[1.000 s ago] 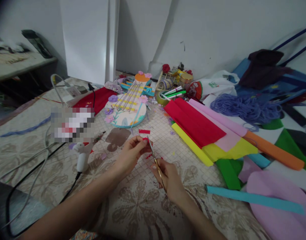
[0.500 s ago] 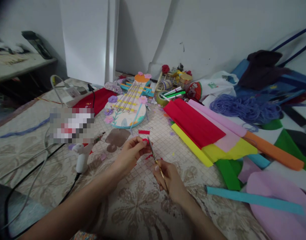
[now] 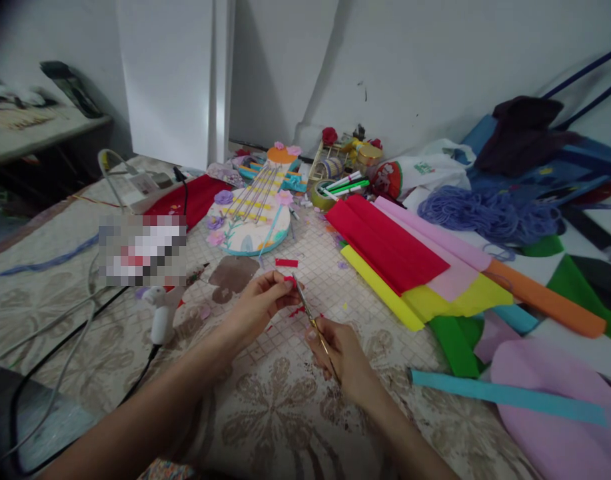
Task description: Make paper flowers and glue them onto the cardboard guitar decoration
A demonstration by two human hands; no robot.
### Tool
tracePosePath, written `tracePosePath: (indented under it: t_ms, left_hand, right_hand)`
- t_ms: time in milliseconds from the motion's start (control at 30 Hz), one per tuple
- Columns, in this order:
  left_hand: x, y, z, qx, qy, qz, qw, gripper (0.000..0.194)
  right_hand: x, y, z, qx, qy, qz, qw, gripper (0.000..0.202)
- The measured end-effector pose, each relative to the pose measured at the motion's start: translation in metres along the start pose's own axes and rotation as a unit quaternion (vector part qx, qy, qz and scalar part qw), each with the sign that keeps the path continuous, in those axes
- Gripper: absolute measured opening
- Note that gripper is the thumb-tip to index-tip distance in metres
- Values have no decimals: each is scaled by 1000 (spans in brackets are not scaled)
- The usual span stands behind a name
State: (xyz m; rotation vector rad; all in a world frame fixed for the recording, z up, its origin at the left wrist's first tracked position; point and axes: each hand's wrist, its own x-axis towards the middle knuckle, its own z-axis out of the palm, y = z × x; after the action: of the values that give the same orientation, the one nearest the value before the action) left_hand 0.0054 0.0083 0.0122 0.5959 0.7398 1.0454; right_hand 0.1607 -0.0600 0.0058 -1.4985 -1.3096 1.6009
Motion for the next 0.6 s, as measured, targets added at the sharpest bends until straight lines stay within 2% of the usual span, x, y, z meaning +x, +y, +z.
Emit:
tracePosePath:
  t_ms: [300,433,600]
  left_hand:
    - [1,-1,-1,3,-2,2,1000,21]
    - [0,0,-1,-2,-2,-2,1000,21]
    - [-1,5,0,3,-5,-7,1000,19]
  right_hand:
    - [0,-1,1,-12,14,-7,1000,51]
    - [1,1,2,4,17,12,1000,51]
    - [-1,0,-4,4,-17,-4,1000,51]
